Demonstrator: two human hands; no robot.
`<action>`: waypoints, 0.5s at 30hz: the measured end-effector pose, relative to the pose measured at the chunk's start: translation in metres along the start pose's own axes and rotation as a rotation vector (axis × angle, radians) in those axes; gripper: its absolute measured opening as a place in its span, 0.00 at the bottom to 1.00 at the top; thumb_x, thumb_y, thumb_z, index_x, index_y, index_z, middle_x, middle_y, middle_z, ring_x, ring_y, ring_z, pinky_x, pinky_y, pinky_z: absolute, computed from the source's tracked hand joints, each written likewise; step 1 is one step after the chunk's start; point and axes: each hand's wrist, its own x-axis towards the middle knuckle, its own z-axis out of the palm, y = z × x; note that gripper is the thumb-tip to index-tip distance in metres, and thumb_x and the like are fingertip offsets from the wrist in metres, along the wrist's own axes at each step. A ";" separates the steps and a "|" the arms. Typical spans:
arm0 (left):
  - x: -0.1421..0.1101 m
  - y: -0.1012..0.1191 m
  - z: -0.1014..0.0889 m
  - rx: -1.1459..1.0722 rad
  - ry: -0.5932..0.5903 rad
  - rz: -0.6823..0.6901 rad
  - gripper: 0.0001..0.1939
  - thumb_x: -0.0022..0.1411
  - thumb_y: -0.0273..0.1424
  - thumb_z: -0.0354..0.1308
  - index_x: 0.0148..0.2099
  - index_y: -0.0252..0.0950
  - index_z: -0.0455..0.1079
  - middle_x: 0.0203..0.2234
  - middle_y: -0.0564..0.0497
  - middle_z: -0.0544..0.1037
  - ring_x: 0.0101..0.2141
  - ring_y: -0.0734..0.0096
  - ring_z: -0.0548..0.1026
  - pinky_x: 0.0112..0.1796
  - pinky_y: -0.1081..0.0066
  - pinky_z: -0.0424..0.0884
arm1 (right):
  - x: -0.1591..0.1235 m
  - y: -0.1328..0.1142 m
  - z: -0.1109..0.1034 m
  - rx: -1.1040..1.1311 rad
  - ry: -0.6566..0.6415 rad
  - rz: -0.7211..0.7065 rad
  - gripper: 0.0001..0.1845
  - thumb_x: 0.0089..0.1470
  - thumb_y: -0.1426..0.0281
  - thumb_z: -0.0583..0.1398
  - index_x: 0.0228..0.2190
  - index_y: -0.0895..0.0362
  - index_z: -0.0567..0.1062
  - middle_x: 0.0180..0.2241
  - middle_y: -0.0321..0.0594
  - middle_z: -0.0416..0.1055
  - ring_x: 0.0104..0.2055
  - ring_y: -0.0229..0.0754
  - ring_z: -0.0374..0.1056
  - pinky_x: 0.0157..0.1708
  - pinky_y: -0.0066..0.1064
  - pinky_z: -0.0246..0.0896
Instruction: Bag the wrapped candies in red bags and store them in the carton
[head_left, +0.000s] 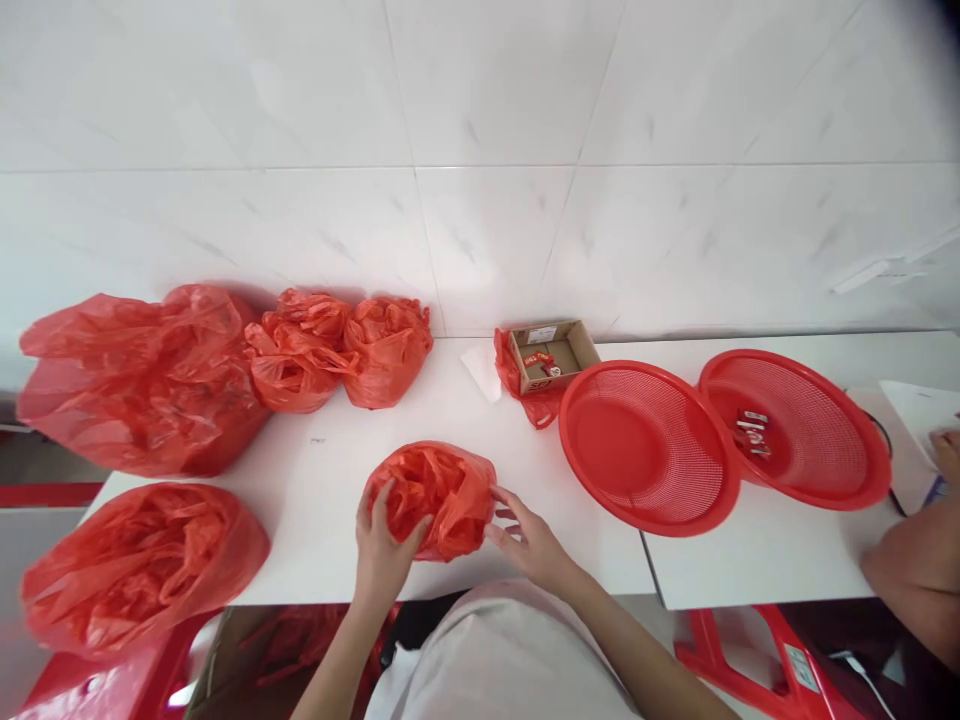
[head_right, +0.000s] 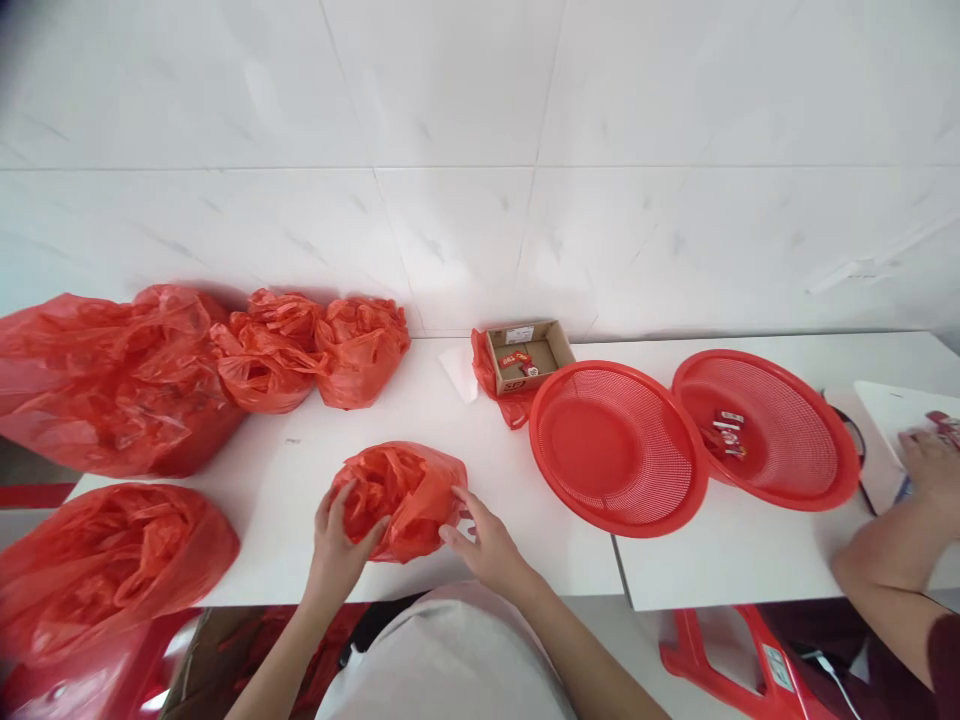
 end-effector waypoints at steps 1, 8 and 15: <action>-0.001 0.003 -0.004 0.015 0.046 -0.025 0.40 0.55 0.48 0.61 0.65 0.37 0.57 0.65 0.36 0.52 0.65 0.47 0.52 0.61 0.47 0.55 | -0.003 0.000 -0.009 -0.039 0.014 -0.031 0.31 0.58 0.55 0.58 0.60 0.50 0.61 0.59 0.45 0.64 0.57 0.48 0.65 0.52 0.43 0.66; -0.061 0.057 -0.004 0.159 0.271 0.363 0.39 0.58 0.44 0.61 0.68 0.45 0.52 0.68 0.40 0.49 0.67 0.46 0.48 0.61 0.43 0.52 | -0.052 0.050 -0.120 -0.437 0.502 0.006 0.26 0.59 0.53 0.55 0.54 0.52 0.68 0.59 0.45 0.64 0.62 0.52 0.58 0.59 0.49 0.57; -0.065 0.053 0.076 0.495 0.099 0.306 0.22 0.60 0.34 0.59 0.58 0.45 0.71 0.70 0.40 0.43 0.67 0.35 0.36 0.57 0.30 0.44 | -0.080 0.093 -0.141 -0.778 0.341 -0.003 0.23 0.56 0.64 0.59 0.53 0.55 0.72 0.52 0.47 0.72 0.55 0.55 0.67 0.56 0.50 0.58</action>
